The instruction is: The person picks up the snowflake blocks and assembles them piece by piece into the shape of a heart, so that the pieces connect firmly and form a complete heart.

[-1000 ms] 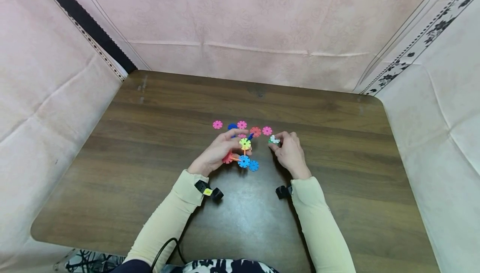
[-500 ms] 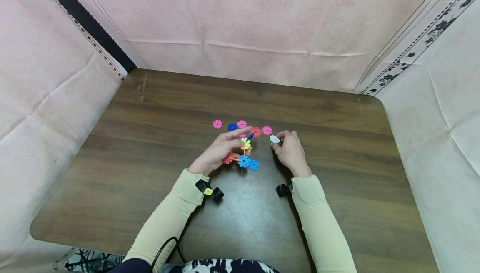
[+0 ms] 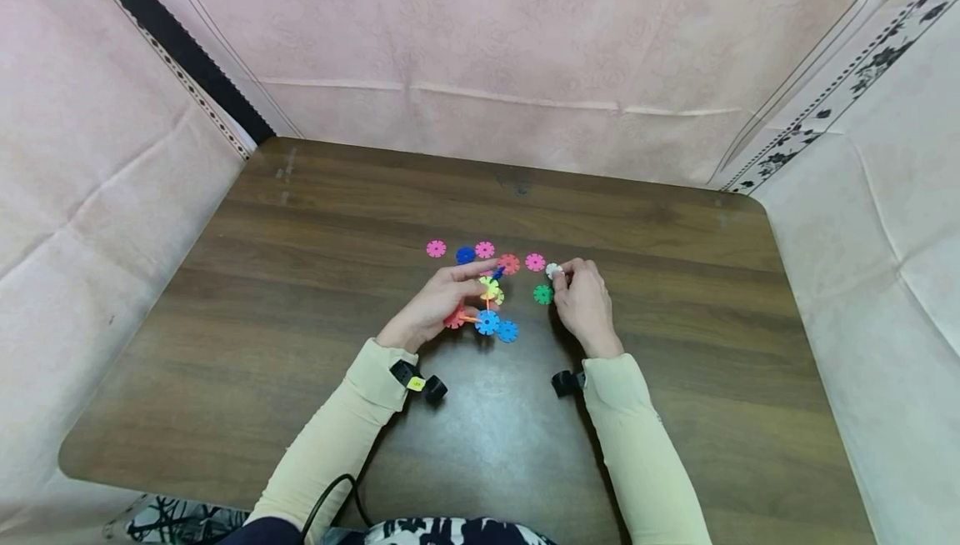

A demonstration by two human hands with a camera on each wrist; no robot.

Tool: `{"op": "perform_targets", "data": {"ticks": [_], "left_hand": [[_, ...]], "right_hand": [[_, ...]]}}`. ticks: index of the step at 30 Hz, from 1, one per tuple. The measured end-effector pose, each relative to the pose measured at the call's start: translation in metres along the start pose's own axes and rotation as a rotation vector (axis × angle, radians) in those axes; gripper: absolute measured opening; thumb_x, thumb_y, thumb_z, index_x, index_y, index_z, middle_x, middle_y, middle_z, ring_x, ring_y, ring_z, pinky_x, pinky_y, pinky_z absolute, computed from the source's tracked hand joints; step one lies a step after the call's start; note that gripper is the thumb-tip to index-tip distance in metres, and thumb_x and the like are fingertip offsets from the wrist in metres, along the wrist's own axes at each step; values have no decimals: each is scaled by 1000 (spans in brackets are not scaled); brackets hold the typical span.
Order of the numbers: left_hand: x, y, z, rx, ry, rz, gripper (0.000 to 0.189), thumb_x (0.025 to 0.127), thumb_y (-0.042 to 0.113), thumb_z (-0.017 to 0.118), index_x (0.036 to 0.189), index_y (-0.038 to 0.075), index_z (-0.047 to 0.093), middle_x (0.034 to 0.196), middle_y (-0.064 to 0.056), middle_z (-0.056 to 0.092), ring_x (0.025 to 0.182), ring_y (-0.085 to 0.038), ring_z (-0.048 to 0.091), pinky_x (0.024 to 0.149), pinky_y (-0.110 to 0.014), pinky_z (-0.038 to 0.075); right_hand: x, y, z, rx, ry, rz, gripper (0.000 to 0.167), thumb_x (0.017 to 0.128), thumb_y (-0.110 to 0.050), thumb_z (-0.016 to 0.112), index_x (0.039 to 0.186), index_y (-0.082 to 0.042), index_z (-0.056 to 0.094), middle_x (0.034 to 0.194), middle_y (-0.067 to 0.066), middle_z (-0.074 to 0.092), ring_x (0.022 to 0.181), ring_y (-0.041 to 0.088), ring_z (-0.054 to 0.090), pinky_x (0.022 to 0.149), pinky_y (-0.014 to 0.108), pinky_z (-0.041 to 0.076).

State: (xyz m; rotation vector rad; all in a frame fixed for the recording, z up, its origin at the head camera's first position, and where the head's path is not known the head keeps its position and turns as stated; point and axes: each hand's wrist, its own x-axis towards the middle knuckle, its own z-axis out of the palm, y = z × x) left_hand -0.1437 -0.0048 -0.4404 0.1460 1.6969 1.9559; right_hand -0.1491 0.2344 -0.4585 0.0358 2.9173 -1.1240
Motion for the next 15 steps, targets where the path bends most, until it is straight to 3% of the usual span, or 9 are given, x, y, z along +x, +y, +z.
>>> {"op": "perform_targets", "data": {"ticks": [3, 8, 15], "left_hand": [[1, -1, 0, -5, -6, 7, 46, 98, 6, 51, 143, 17, 50, 148, -2, 42, 89, -20, 57, 61, -23, 53], [2, -1, 0, -21, -10, 9, 47, 98, 6, 51, 143, 20, 50, 147, 4, 43, 90, -19, 58, 61, -24, 54], [1, -3, -1, 1, 18, 0, 47, 97, 8, 53, 141, 25, 53, 151, -3, 38, 91, -21, 55, 59, -22, 50]], "right_hand": [[-4, -3, 0, 73, 35, -76, 21, 99, -24, 58, 109, -5, 62, 95, 10, 58, 81, 25, 51, 67, 36, 48], [-12, -11, -1, 172, 31, -206, 23, 94, -28, 65, 109, -11, 65, 89, 3, 60, 76, 19, 52, 63, 28, 49], [-19, -19, -2, 202, 21, -252, 23, 93, -30, 68, 108, -13, 66, 88, 1, 62, 74, 19, 53, 62, 27, 49]]}}
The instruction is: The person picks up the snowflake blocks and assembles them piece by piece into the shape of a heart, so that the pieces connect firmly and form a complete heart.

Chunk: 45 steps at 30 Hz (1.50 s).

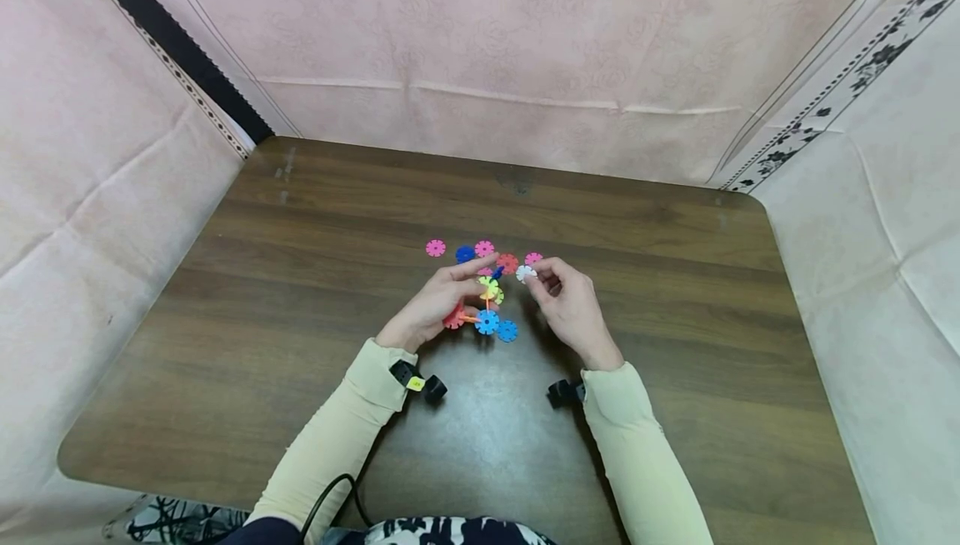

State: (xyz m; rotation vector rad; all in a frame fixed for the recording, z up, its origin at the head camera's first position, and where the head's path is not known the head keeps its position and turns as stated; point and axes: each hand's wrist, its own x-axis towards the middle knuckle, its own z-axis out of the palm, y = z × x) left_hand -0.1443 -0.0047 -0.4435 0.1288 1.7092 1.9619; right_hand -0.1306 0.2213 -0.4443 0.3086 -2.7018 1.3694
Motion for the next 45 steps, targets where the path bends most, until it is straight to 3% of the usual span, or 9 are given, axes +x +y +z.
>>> {"op": "perform_targets", "data": {"ticks": [7, 15, 27, 31, 35, 38, 42, 45], "left_hand": [[0, -1, 1, 14, 1, -3, 47, 97, 9, 53, 141, 25, 53, 151, -2, 39, 87, -23, 56, 58, -20, 48], [0, -2, 1, 17, -15, 8, 49, 96, 8, 51, 143, 22, 50, 151, -10, 38, 79, -22, 55, 57, -20, 48], [-1, 1, 4, 28, -14, -17, 48, 98, 12, 53, 143, 28, 50, 152, 0, 36, 76, -19, 63, 60, -22, 52], [-2, 3, 6, 42, -12, -3, 48, 98, 12, 53, 144, 25, 49, 150, 0, 38, 84, -24, 62, 60, -22, 53], [-3, 7, 10, 67, -18, -3, 46, 97, 10, 53, 142, 17, 49, 126, -14, 56, 86, -30, 61, 61, -25, 55], [-5, 14, 13, 106, -31, 0, 47, 96, 12, 54, 142, 19, 48, 101, -17, 60, 79, -29, 60, 62, -27, 55], [-14, 27, 19, 138, -79, 30, 54, 96, 14, 55, 146, 30, 43, 92, -14, 61, 67, -24, 60, 63, -29, 56], [-21, 38, 23, 143, -112, 64, 56, 96, 14, 55, 148, 32, 40, 90, -15, 61, 63, -22, 61, 63, -29, 56]], "right_hand": [[-1, 0, 1, -1, 3, -8, 20, 93, -26, 68, 107, -12, 66, 88, 1, 61, 73, 18, 53, 61, 27, 49], [-2, -1, 2, 0, 17, -31, 19, 92, -24, 69, 107, -12, 66, 90, 1, 62, 75, 17, 54, 63, 26, 50], [-3, -3, 2, 2, 45, -59, 16, 90, -17, 71, 106, -13, 68, 92, -1, 61, 75, 15, 54, 66, 26, 50], [-3, -5, 1, -9, 62, -80, 15, 90, -15, 71, 104, -12, 68, 91, -1, 61, 75, 15, 54, 66, 25, 50], [-5, -10, -1, -14, 70, -102, 15, 90, -18, 71, 105, -14, 69, 90, -3, 60, 75, 13, 54, 66, 25, 49], [-9, -17, -4, -10, 90, -142, 17, 90, -22, 71, 106, -15, 70, 90, -4, 59, 75, 12, 54, 66, 24, 49], [-14, -32, -12, -9, 148, -211, 18, 90, -24, 71, 106, -15, 71, 90, -5, 60, 75, 10, 54, 66, 22, 50], [-18, -42, -18, -5, 196, -242, 19, 89, -21, 73, 106, -15, 71, 91, -5, 63, 76, 10, 56, 66, 21, 51]]}}
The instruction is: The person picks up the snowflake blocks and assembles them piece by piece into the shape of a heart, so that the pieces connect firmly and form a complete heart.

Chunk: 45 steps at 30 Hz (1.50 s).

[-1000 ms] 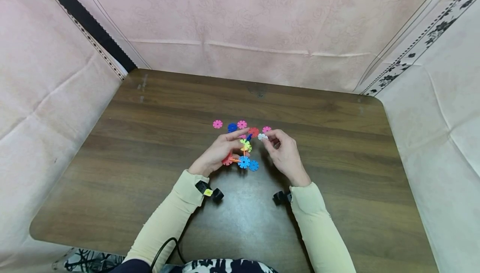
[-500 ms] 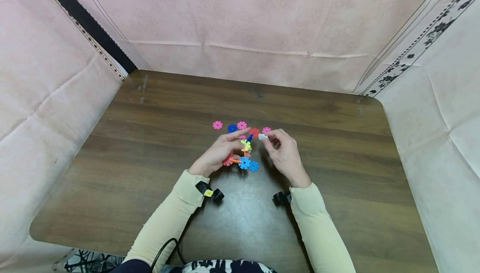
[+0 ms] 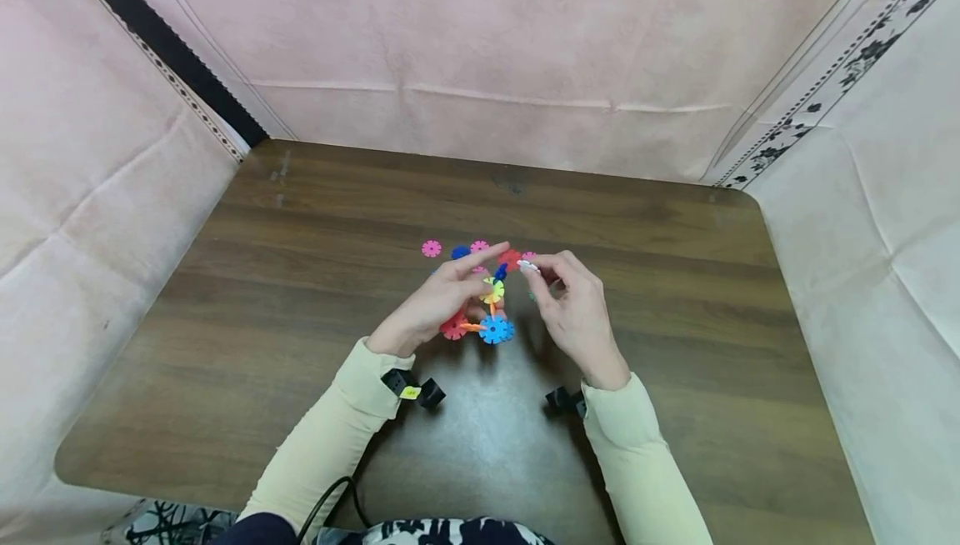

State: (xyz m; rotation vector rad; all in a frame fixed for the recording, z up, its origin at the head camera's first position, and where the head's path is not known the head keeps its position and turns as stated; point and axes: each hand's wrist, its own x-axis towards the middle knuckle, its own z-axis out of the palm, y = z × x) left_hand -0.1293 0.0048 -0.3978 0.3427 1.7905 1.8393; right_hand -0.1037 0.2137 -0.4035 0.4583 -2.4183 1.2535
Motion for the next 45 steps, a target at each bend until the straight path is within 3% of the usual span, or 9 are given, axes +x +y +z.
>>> {"op": "perform_targets", "data": {"ticks": [8, 22, 26, 34, 41, 45], "left_hand": [[-7, 15, 10, 86, 30, 50, 58, 96, 12, 51, 151, 23, 36, 84, -17, 56, 55, -22, 54, 56, -26, 50], [-9, 10, 15, 124, 16, 59, 53, 96, 14, 49, 146, 32, 44, 78, -18, 61, 46, -24, 54, 44, -27, 47], [-9, 7, 15, 106, 6, 71, 54, 95, 12, 50, 143, 36, 47, 78, -21, 60, 44, -24, 53, 43, -27, 47], [-9, 1, 15, 91, 5, 74, 54, 95, 10, 51, 143, 35, 47, 78, -15, 59, 44, -24, 54, 44, -27, 49], [-6, -1, 14, 111, 5, 98, 54, 94, 10, 51, 145, 27, 46, 82, -21, 56, 47, -31, 55, 44, -27, 48], [-6, -1, 12, 122, 2, 93, 54, 95, 11, 50, 147, 21, 43, 82, -19, 57, 47, -30, 55, 46, -28, 50]], "right_hand": [[0, -11, -6, -20, 73, -31, 22, 86, -17, 75, 107, -12, 73, 93, -5, 69, 75, 9, 57, 66, 25, 52], [-12, -19, -5, -64, 144, -110, 21, 81, -8, 77, 102, -6, 76, 82, 2, 70, 71, 13, 61, 71, 12, 50], [-16, -19, -6, -74, 136, -113, 20, 81, -8, 77, 101, -4, 76, 81, 3, 70, 68, 12, 60, 67, 11, 49], [-20, -19, -6, -123, 105, -103, 19, 83, -12, 77, 101, -5, 76, 83, 1, 70, 59, 9, 51, 47, 15, 40], [-19, -15, -1, -77, 132, -115, 19, 81, -9, 78, 100, -5, 77, 80, 3, 70, 65, 12, 59, 61, 9, 46], [-18, -14, -1, -64, 133, -100, 22, 81, -10, 78, 102, -7, 77, 81, 1, 71, 67, 11, 60, 61, 11, 47]]}}
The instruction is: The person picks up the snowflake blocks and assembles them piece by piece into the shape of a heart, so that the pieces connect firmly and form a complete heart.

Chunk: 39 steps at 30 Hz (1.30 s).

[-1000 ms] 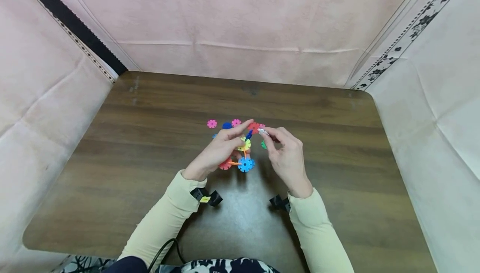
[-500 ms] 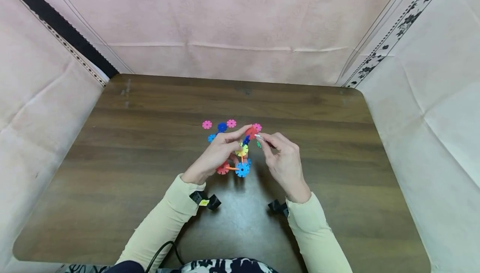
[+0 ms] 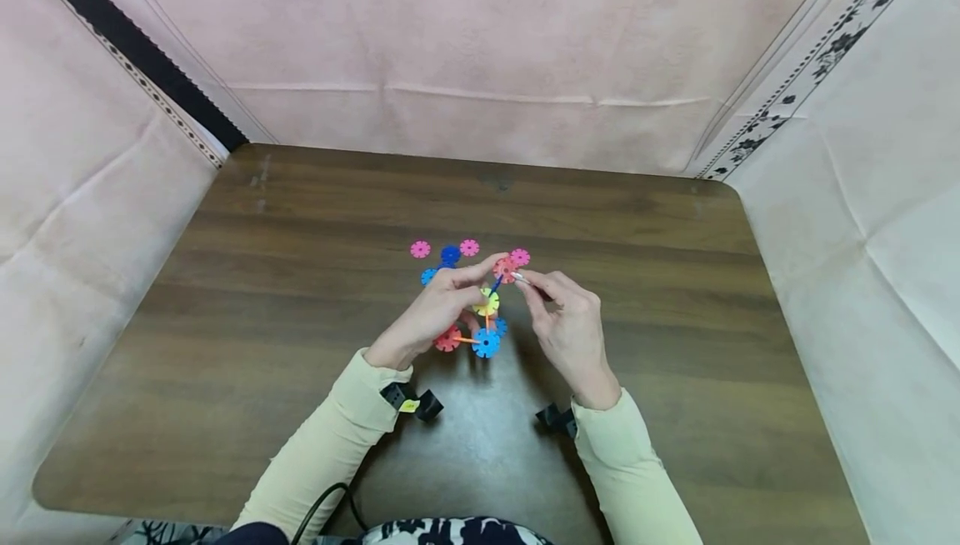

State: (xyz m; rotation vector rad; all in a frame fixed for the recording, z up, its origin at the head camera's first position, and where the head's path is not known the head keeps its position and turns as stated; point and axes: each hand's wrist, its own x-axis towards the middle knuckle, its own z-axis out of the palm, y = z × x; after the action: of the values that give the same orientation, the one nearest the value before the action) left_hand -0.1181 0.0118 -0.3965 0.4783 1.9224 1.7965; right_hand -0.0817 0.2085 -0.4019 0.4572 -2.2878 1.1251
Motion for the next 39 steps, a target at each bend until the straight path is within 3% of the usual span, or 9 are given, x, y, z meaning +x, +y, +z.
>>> {"op": "perform_targets", "data": {"ticks": [4, 9, 15, 20, 26, 31, 33, 36, 39], "left_hand": [[-2, 1, -2, 8, -5, -14, 54, 96, 12, 49, 148, 20, 41, 80, -16, 62, 47, -27, 55, 49, -32, 53], [-5, 3, -4, -13, 12, -25, 54, 95, 10, 50, 147, 23, 44, 81, -15, 62, 51, -33, 54, 53, -41, 55], [-6, 5, -5, 27, 9, -15, 55, 95, 11, 49, 146, 29, 44, 81, -16, 59, 57, -45, 53, 55, -47, 54], [-8, 6, -8, 0, -7, -10, 55, 95, 9, 49, 147, 26, 43, 85, -16, 60, 54, -34, 53, 52, -36, 53], [-9, 5, -12, -48, -25, -28, 51, 97, 14, 51, 147, 22, 44, 81, -18, 55, 54, -26, 55, 57, -38, 55], [-8, 6, -12, -96, -4, -56, 43, 101, 32, 50, 141, 15, 52, 120, -5, 57, 51, -20, 59, 57, -34, 56], [-6, 5, -11, -119, 13, -43, 41, 101, 35, 51, 133, 10, 59, 118, -10, 60, 53, -19, 60, 55, -33, 56], [-2, 2, -10, -138, 39, -18, 37, 100, 33, 54, 123, 7, 66, 99, -17, 63, 54, -19, 61, 51, -33, 55], [1, 0, -11, -117, 58, -26, 35, 99, 34, 57, 120, 8, 69, 93, -14, 64, 52, -19, 59, 50, -34, 55]], "right_hand": [[0, -1, 1, 16, -2, 19, 23, 81, -10, 78, 104, -9, 77, 83, -1, 70, 68, 9, 59, 61, 13, 48], [2, -2, 3, 39, -4, 17, 23, 81, -10, 78, 104, -10, 77, 84, -2, 70, 70, 8, 59, 64, 14, 49], [3, -3, 4, 42, 7, -1, 21, 80, -9, 79, 101, -10, 77, 82, -2, 71, 69, 9, 59, 64, 14, 50], [4, -2, 6, 64, 9, 6, 19, 81, -10, 79, 99, -9, 77, 83, -2, 71, 70, 10, 60, 65, 16, 50], [4, -1, 8, 75, -26, 29, 18, 84, -13, 77, 101, -10, 75, 88, -3, 69, 74, 9, 59, 67, 24, 53], [4, 0, 8, 67, -58, 18, 18, 86, -13, 74, 104, -9, 72, 91, -3, 67, 77, 9, 57, 68, 33, 54], [4, -1, 7, 65, -80, 10, 21, 86, -11, 74, 106, -9, 70, 94, -3, 67, 79, 10, 58, 70, 32, 54], [5, -1, 7, 60, -117, -8, 26, 85, -9, 75, 109, -9, 68, 101, -1, 68, 83, 11, 59, 74, 35, 54], [4, 0, 7, 53, -137, -28, 27, 84, -6, 75, 109, -7, 66, 103, 0, 70, 82, 12, 59, 74, 36, 53]]}}
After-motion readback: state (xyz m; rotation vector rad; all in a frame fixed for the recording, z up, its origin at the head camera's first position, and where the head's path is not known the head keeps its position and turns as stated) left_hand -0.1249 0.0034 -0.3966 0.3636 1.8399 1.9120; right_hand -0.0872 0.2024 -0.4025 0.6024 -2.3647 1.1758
